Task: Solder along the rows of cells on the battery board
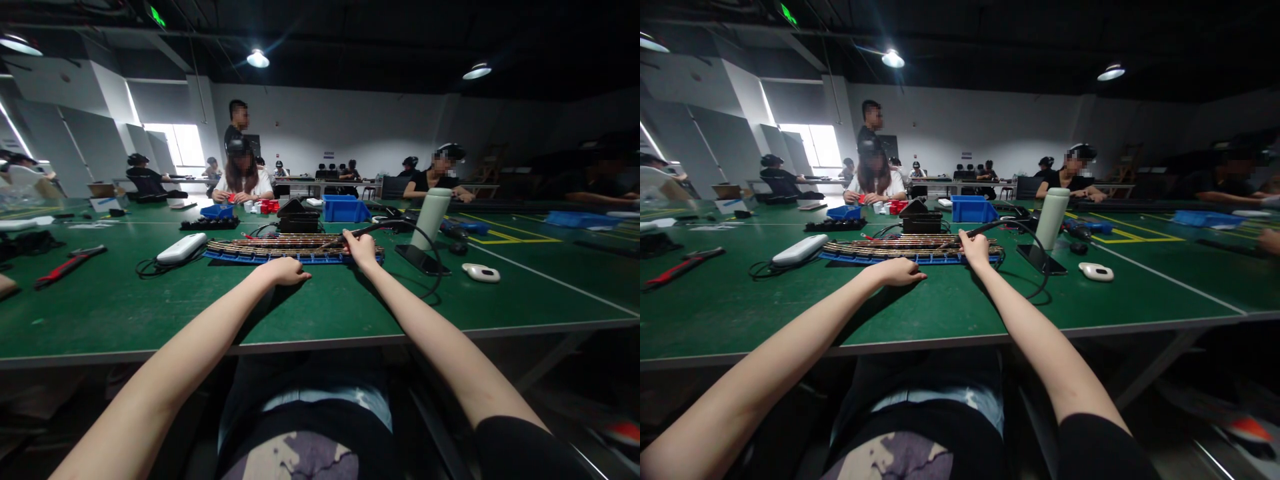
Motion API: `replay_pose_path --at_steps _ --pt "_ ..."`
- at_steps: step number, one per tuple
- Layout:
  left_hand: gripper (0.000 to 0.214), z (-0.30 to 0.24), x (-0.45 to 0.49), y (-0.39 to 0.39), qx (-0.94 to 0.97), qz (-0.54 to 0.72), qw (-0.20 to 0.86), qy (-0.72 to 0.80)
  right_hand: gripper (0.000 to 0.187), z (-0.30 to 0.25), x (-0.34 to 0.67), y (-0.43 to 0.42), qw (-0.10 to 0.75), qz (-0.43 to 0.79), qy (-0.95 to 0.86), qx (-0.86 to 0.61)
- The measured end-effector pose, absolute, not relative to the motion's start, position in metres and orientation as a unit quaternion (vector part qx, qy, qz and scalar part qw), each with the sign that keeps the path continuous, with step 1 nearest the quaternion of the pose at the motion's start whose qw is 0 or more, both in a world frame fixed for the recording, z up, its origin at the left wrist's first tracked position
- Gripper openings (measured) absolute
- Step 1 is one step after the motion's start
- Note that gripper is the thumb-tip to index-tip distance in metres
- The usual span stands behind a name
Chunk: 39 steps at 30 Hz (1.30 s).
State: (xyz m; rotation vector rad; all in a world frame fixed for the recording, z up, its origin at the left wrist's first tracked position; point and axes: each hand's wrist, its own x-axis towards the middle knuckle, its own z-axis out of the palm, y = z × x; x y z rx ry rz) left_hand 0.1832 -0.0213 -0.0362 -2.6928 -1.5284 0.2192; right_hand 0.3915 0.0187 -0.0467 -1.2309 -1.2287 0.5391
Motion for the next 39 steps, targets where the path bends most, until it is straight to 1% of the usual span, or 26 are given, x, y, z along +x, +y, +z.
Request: replay_pose_path --at_steps 8,31,39 --pt "0.058 -0.0369 0.1842 -0.0231 -0.867 0.069 0.029 -0.492 0.027 -0.0482 0.3938 0.0232 0.606 0.243 -0.529 -0.542" --pt "0.060 -0.0377 0.1846 -0.0237 -0.864 0.070 0.031 -0.498 0.029 -0.0456 0.3932 0.0200 0.608 0.260 -0.521 -0.540" --pt "0.058 -0.0359 0.1858 -0.0254 -0.866 0.074 0.033 -0.494 0.028 -0.0456 0.3919 0.0218 0.621 0.308 -0.480 -0.538"
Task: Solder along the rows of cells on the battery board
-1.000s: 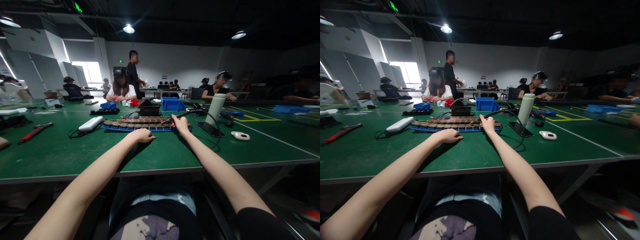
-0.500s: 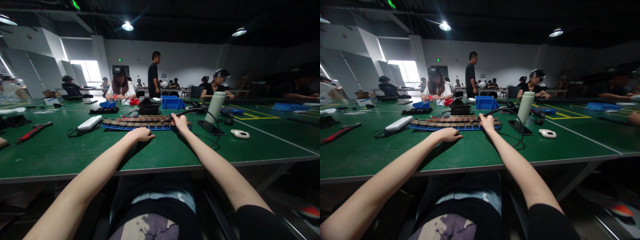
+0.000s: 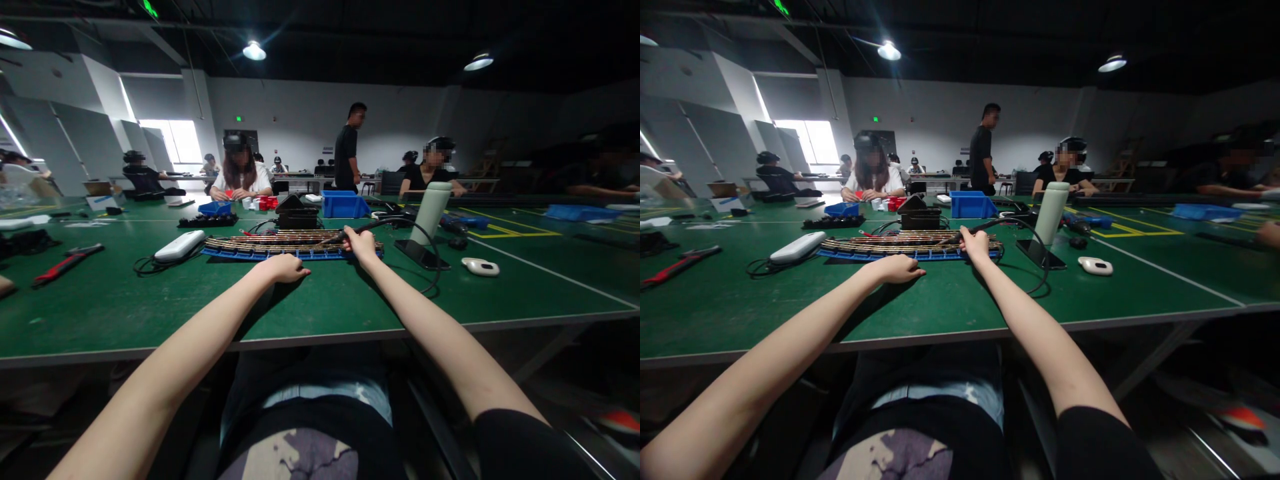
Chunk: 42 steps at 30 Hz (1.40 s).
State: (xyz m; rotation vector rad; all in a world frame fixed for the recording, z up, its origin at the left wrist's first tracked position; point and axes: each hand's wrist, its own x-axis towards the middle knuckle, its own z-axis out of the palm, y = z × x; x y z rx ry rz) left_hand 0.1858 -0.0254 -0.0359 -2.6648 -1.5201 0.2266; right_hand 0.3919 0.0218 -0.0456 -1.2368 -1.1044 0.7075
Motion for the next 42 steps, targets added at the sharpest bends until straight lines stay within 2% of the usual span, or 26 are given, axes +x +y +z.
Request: replay_pose_path --at_steps 8,17,42 --pt "0.059 -0.038 0.185 -0.023 -0.866 0.071 0.032 -0.494 0.027 -0.037 0.393 0.018 0.656 0.386 -0.381 -0.525" --pt "0.058 -0.038 0.185 -0.022 -0.864 0.066 0.028 -0.499 0.026 -0.039 0.396 0.020 0.640 0.329 -0.408 -0.562" --pt "0.059 -0.037 0.185 -0.025 -0.867 0.071 0.033 -0.493 0.025 -0.045 0.401 0.026 0.626 0.277 -0.434 -0.585"
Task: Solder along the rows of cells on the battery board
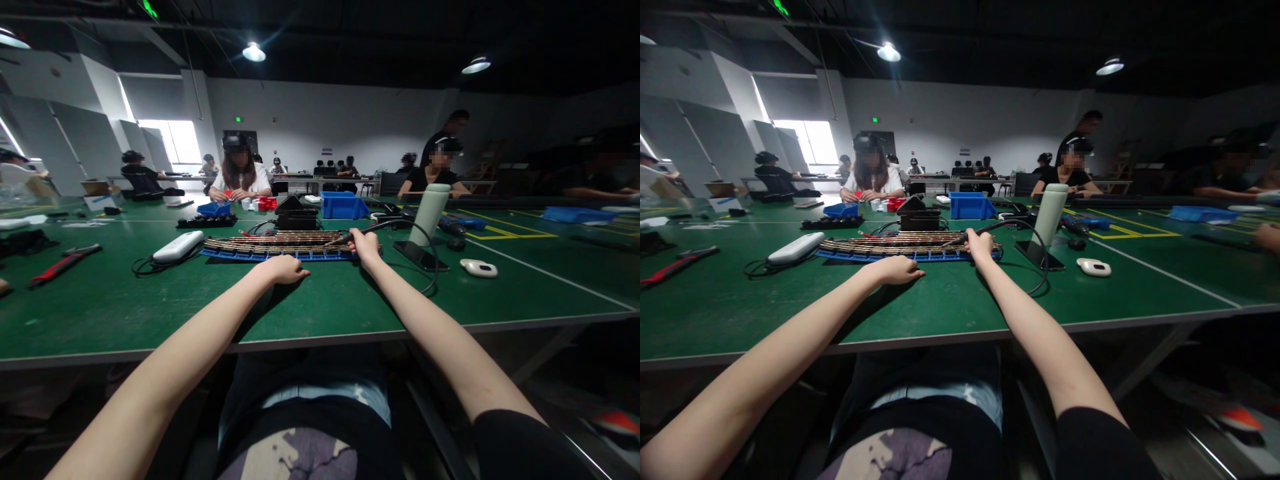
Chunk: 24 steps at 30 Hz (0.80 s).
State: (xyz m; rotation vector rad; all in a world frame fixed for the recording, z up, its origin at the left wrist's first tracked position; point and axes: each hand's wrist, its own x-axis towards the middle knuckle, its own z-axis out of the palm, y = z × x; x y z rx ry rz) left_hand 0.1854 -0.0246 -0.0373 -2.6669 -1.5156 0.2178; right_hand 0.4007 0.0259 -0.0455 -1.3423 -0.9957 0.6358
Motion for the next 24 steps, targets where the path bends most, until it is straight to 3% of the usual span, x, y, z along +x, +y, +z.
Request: replay_pose_path --at_steps 24 --pt "0.057 -0.0366 0.1854 -0.0255 -0.868 0.062 0.038 -0.492 0.028 -0.0416 0.3997 0.0214 0.614 0.273 -0.429 -0.604"
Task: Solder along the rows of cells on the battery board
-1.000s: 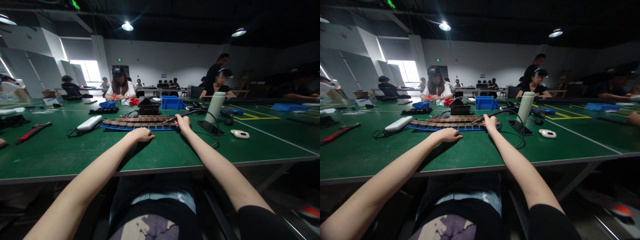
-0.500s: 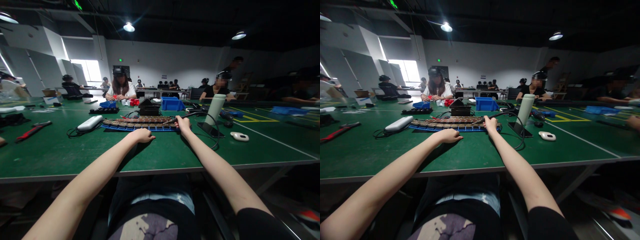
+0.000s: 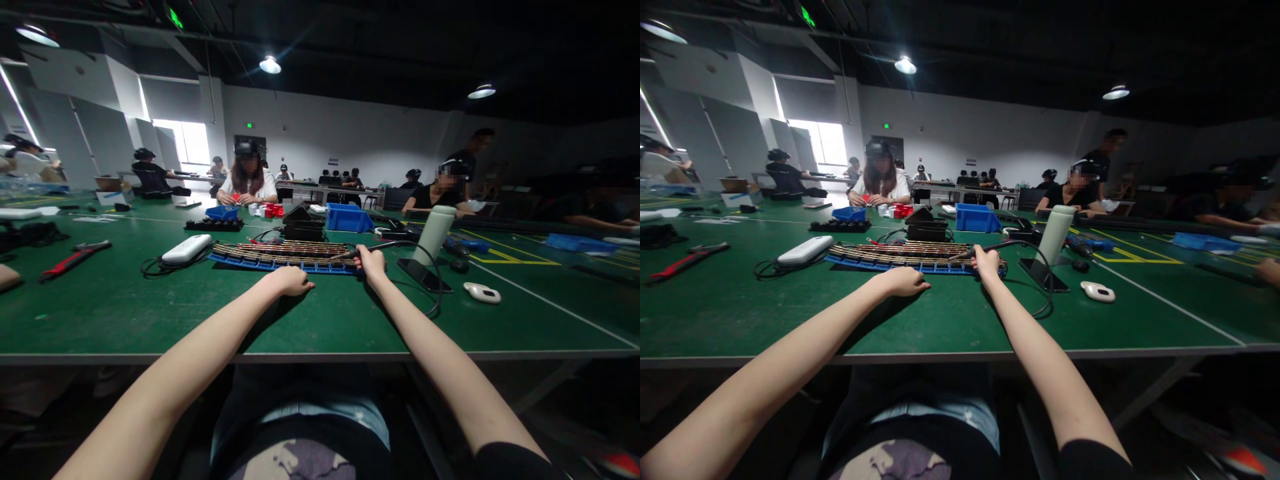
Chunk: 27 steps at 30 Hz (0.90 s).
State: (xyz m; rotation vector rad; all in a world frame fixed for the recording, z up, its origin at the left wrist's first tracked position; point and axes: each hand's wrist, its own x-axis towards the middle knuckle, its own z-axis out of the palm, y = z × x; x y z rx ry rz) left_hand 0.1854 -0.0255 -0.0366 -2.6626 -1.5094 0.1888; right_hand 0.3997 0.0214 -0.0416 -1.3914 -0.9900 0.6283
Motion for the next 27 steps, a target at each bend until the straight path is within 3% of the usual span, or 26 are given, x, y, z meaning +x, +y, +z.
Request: replay_pose_path --at_steps 27 --pt "0.056 -0.0337 0.1881 -0.0285 -0.863 0.075 0.034 -0.498 0.026 -0.0446 0.4027 0.0269 0.605 0.253 -0.468 -0.592"
